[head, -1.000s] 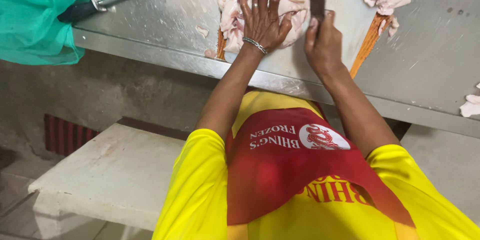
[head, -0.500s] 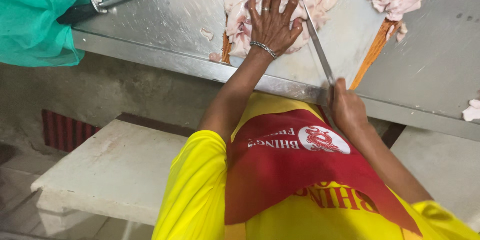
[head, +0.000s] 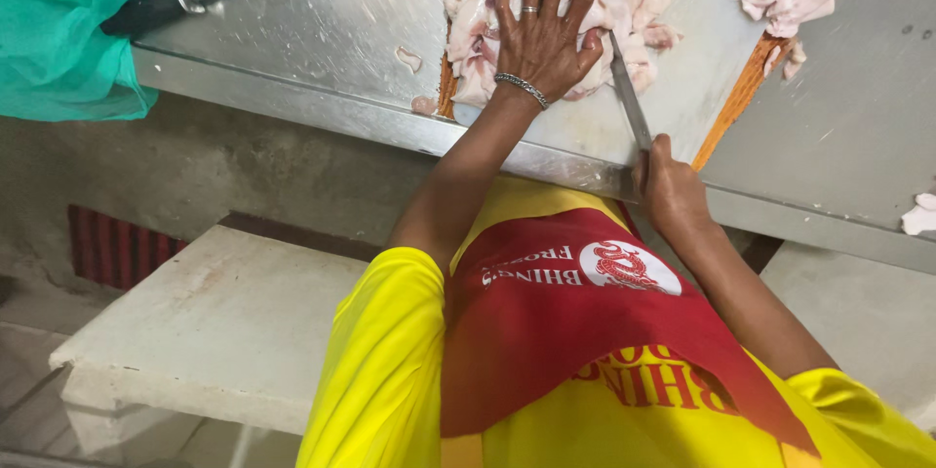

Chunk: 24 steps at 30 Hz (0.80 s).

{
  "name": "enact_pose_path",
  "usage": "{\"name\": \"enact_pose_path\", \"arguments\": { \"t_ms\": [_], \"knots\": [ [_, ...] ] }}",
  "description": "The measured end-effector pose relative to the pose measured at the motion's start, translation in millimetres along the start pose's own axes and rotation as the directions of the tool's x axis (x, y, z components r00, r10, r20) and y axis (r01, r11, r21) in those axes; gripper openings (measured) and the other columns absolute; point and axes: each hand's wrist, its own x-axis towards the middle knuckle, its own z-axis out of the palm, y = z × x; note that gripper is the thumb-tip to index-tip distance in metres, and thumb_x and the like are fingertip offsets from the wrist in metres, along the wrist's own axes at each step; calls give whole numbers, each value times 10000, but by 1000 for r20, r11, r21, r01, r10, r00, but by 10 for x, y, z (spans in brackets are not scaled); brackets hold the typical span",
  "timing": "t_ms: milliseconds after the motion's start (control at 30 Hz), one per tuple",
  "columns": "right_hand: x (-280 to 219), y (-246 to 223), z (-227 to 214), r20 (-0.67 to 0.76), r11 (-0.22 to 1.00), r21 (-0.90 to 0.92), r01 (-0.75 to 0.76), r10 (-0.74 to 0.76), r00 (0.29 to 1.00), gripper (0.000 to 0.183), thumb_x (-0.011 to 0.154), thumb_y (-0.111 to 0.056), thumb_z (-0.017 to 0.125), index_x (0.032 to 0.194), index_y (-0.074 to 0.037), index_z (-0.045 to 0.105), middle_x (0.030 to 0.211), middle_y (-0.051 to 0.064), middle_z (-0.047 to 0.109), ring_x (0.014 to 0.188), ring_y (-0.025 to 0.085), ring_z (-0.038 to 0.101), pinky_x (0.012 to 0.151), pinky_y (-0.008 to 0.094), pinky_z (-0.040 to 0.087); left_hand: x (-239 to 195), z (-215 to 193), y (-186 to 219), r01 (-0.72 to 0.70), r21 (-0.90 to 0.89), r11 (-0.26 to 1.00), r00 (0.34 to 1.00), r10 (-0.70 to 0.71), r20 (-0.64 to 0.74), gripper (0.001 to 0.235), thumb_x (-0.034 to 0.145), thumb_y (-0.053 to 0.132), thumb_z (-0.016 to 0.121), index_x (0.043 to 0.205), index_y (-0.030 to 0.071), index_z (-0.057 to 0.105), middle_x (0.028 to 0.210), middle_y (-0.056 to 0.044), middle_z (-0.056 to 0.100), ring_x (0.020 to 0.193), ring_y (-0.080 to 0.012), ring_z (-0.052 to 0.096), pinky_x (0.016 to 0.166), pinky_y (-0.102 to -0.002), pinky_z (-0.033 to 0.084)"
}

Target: The person slices pieces of raw meat into smaller portions using a large knife on a cutting board, frequently moving sliced and unsliced pieces on the metal workspace and using a honing rod to sharpen the blade.

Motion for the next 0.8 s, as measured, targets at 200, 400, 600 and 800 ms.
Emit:
{"name": "enact_pose_path", "arguments": {
  "t_ms": [200,400,600,800],
  "knots": [
    [715,-159,133,-126,1000,18,3,-1,992,382,1050,-181,570,1320,40,414,721,327,631,666,553,623,616,662,469,1,23,35,5,20,1000,1000,-6,30,605,883,488,598,1390,171,510,1541,-126,393,1422,-351,348,1131,-748,191],
    [693,-248,-373,-56,945,324,39,-22,998,242,1120,-219,541,1187,10,503,775,299,640,712,513,650,655,599,479,-91,-98,-27,-52,-30,998,999,53,11,792,916,529,626,1554,173,320,1613,-124,310,1491,-361,297,1206,-712,137],
    [193,-528,-506,-313,938,322,128,-22,949,157,1130,-85,549,1185,40,471,802,273,662,693,431,685,574,488,472,-309,-247,-354,-6,-283,959,999,-4,-35,950,981,533,649,1655,118,126,1694,-231,187,1590,-371,200,1345,-557,153],
    [440,-718,-300,-724,864,169,474,-217,655,165,1129,-28,530,1247,55,451,848,260,698,720,414,722,591,481,525,-330,-198,-349,18,-84,996,999,-21,-34,969,891,583,624,1584,51,205,1643,-214,221,1557,-366,177,1298,-589,72]
  ]
}}
